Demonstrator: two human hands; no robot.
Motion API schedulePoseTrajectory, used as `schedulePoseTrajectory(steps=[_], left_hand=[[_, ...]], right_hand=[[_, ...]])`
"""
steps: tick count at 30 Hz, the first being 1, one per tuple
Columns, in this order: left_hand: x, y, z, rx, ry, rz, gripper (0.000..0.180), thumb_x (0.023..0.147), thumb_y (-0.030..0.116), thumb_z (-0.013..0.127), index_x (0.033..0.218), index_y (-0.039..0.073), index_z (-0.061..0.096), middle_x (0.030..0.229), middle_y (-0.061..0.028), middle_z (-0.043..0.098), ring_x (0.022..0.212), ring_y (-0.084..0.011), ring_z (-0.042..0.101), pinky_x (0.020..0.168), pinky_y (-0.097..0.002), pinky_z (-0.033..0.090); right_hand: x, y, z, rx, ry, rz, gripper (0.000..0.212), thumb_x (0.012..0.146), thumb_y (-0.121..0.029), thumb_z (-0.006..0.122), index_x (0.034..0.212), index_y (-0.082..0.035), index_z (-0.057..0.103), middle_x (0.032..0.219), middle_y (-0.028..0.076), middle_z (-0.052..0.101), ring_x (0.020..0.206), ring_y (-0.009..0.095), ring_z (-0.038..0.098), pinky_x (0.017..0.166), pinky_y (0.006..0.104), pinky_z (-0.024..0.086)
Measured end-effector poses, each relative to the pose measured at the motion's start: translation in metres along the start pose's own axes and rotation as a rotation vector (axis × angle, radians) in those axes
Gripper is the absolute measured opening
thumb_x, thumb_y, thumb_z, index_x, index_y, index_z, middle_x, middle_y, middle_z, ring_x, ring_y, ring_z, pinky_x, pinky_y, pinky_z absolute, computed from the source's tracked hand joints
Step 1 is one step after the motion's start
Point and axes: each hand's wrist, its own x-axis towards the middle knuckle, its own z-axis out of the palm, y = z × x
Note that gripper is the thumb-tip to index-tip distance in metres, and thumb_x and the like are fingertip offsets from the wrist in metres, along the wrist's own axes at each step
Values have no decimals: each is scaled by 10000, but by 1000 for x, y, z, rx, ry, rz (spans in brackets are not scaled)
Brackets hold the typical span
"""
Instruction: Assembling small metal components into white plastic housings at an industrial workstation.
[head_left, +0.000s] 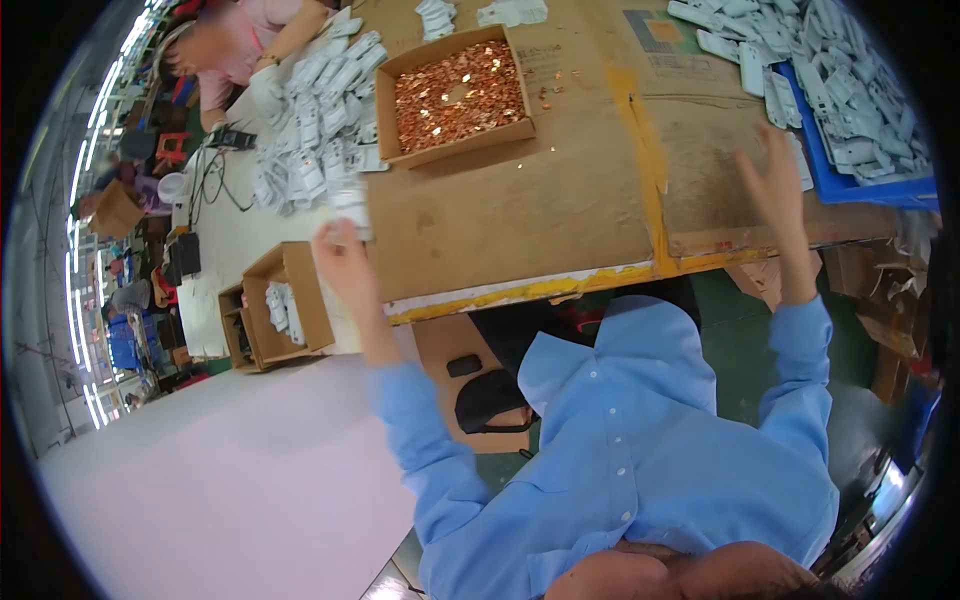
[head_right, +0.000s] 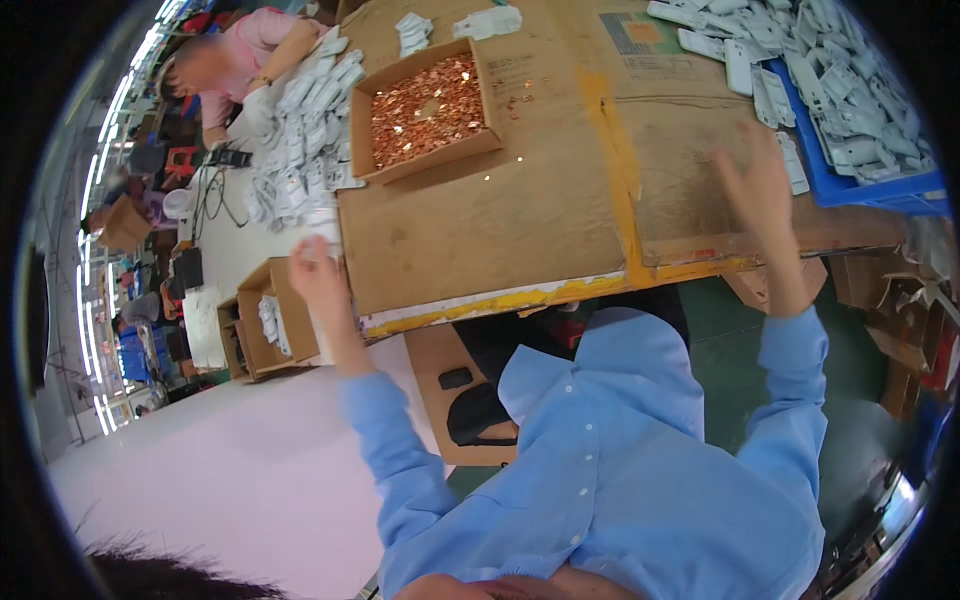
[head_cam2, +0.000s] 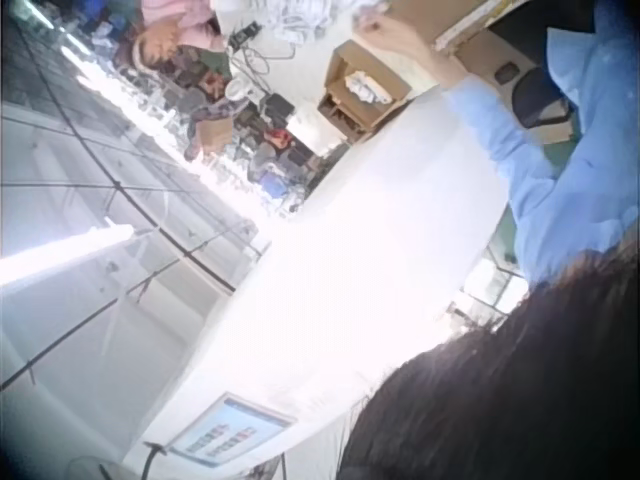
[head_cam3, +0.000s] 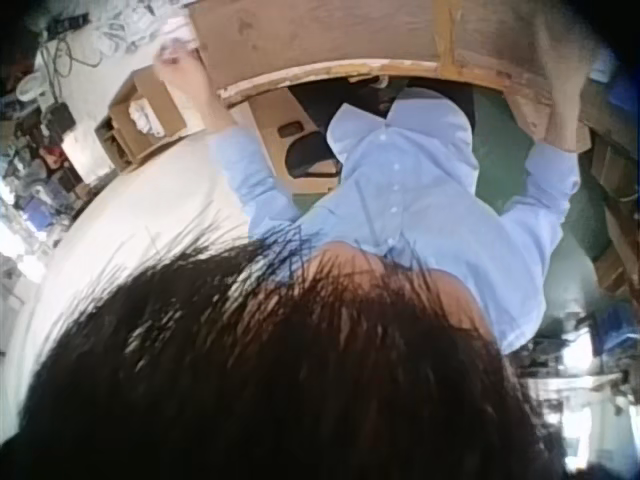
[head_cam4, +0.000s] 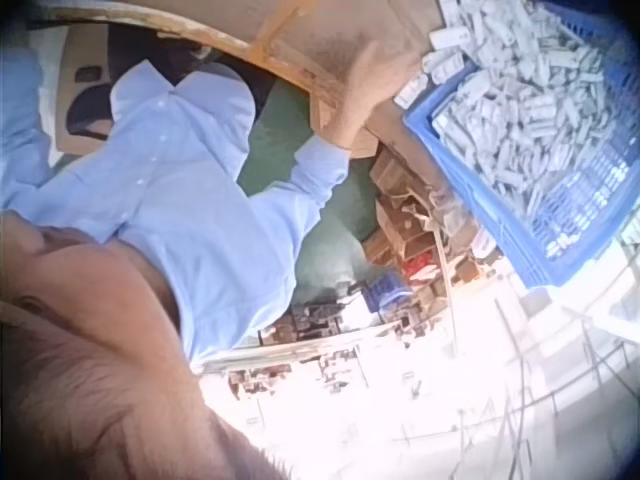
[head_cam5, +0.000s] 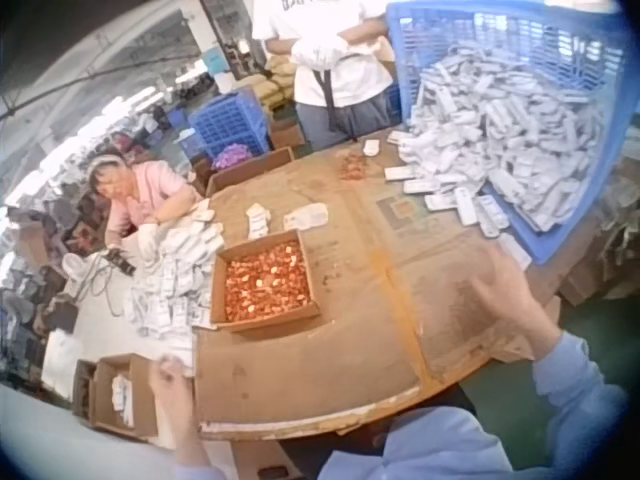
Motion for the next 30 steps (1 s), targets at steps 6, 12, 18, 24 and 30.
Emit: schedulePoseTrajectory(steps=[6, 12, 18, 24, 30], left_hand=[[151, -41, -9, 142, 127, 68, 370, 893, 225, 675, 1111, -45, 548, 821, -61, 627, 631, -109, 584, 536, -240, 440], [149, -37, 10, 316, 313, 178, 473, 879, 246, 663, 1210, -54, 505, 1129, -171, 573, 757, -212, 650, 707, -317, 513], [-24, 38, 62, -39, -293, 196, 246, 944, 189, 581, 1149, 53, 574, 1034, -32, 600, 842, -85, 519, 720, -227, 435], [-170, 57, 94, -592, -765, -161, 692, 1006, 551, 230, 1421, 14, 365, 1382, -116, 468, 1274, -231, 452, 1042, -380, 360], [-215, 50, 77, -899, -484, -295, 886, 928, 717, 90, 1452, 36, 305, 1455, -111, 379, 1384, -229, 310, 1141, -369, 202]], right_hand=[[11, 102, 5, -381, -120, 123, 419, 887, -248, 618, 1238, -34, 536, 1180, 192, 565, 1097, 367, 541, 921, 424, 442], [12, 93, 4, -168, -68, 141, 253, 900, -163, 590, 1131, -58, 592, 1033, 150, 626, 927, 345, 621, 797, 374, 493], [0, -29, -10, 282, -91, -94, 254, 819, -48, 656, 1070, -44, 619, 1028, 133, 643, 923, 320, 634, 791, 371, 510], [-20, -199, 8, 717, -313, -544, 217, 747, -92, 730, 946, -60, 649, 1027, 84, 637, 944, 297, 607, 797, 386, 496], [-37, -274, 27, 799, -402, -613, 206, 798, -239, 721, 855, -53, 653, 986, 79, 597, 937, 283, 534, 828, 381, 458]])
